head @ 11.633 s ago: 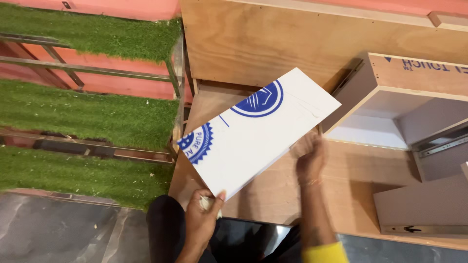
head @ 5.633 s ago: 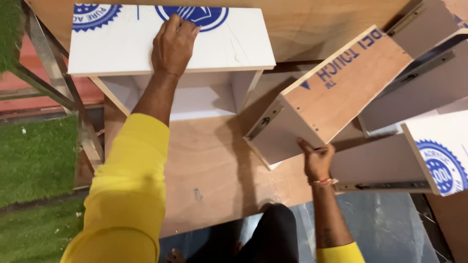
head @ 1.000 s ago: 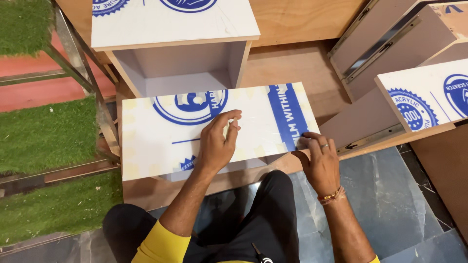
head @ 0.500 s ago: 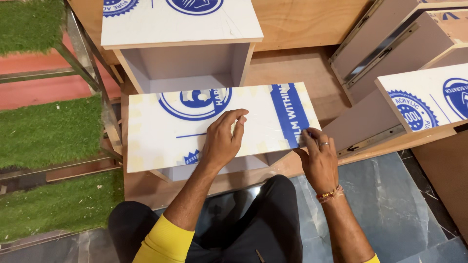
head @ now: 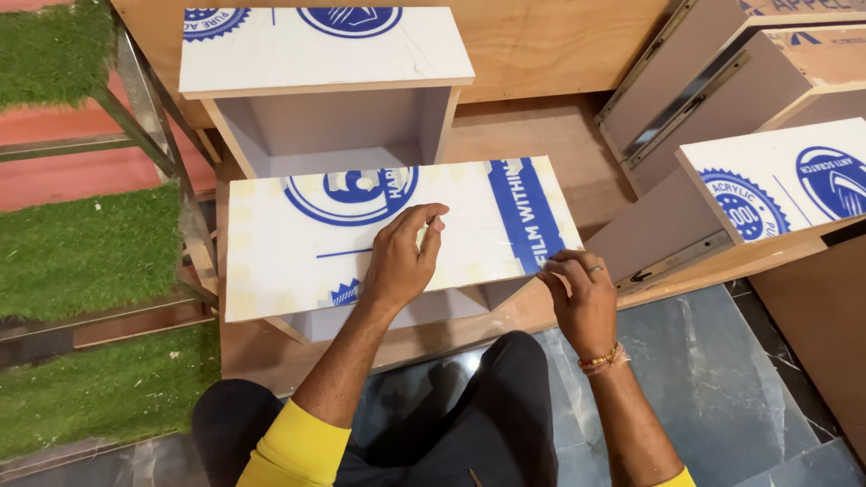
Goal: The person applies adhesive and protective film to the edges of wooden drawer components while sitting on the floor.
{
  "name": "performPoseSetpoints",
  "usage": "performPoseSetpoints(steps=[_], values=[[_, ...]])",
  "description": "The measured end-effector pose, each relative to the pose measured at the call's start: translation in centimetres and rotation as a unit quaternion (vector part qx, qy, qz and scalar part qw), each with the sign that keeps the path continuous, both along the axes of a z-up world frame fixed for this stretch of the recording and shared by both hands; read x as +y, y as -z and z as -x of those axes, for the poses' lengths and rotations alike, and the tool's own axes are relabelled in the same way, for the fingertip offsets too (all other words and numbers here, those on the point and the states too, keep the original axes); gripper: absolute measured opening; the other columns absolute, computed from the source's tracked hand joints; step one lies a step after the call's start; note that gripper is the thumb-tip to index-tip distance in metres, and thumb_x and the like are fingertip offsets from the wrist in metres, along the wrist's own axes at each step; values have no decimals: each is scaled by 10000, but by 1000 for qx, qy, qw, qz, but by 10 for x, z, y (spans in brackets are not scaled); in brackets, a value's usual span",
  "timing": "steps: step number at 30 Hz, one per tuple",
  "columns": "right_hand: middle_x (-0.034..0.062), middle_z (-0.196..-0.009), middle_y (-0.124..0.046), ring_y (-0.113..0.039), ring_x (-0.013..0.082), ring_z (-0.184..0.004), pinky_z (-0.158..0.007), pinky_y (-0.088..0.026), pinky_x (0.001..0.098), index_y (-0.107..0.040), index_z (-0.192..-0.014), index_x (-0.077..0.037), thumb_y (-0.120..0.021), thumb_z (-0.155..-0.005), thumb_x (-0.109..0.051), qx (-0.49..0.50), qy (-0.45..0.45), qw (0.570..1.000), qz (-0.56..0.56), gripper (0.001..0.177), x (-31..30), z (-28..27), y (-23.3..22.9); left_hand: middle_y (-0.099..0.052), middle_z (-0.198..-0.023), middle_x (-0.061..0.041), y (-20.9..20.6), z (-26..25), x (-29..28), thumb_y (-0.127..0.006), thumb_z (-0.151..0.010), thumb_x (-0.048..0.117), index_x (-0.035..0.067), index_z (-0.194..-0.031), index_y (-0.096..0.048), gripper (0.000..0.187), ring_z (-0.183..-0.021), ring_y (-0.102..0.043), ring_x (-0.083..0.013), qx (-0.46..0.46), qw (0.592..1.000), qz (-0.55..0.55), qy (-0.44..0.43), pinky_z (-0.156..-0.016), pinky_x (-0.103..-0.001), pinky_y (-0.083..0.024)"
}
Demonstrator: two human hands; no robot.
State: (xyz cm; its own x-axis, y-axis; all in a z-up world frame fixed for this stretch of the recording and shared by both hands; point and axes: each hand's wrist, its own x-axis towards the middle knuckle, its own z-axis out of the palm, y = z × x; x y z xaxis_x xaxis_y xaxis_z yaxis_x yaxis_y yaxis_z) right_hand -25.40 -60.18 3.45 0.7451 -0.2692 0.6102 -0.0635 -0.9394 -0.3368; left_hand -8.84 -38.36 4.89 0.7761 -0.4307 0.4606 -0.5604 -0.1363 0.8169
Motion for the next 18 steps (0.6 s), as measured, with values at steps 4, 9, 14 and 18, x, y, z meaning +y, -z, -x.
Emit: performPoseSetpoints(steps=[4,9,14,18], values=[[100,-1095,-684,-640,324,-993,-853,-525,413,-705,-1052,-34,-829,-799,-105,7,-21,1000,-11,290,-2,-2,-13,-753,-1089,-147,-1,1,0,-586,-1002,114,26,-1167,-697,218,-933,-754,-251,11,1000,-8,-8,-778,-374,-605],[67,-1026,-720,-640,301,-899,-780,-533,400,-751,-997,-73,-833,-818,-76,0,-32,998,62,197,1,-2,-10,-753,-1093,-134,4,-2,-1,-593,-1025,103,37,-1185,-697,202,-986,-750,-236,-47,998,47,1,-832,-363,-604],[79,-1049,-698,-667,288,-1001,-848,-553,390,-708,-966,-55,-803,-851,-39,-37,-48,996,68,150,-6,2,-1,-752,-970,-100,5,-3,1,-669,-994,183,67,-1182,-721,227,-864,-729,-186,-12,1000,24,7,-704,-332,-576],[112,-1078,-669,-652,318,-1092,-931,-552,421,-674,-971,-19,-757,-875,12,-63,-80,993,67,130,-5,3,6,-752,-1000,-90,5,-1,1,-672,-1005,207,74,-1171,-718,218,-873,-726,-178,-30,999,27,10,-719,-321,-580]])
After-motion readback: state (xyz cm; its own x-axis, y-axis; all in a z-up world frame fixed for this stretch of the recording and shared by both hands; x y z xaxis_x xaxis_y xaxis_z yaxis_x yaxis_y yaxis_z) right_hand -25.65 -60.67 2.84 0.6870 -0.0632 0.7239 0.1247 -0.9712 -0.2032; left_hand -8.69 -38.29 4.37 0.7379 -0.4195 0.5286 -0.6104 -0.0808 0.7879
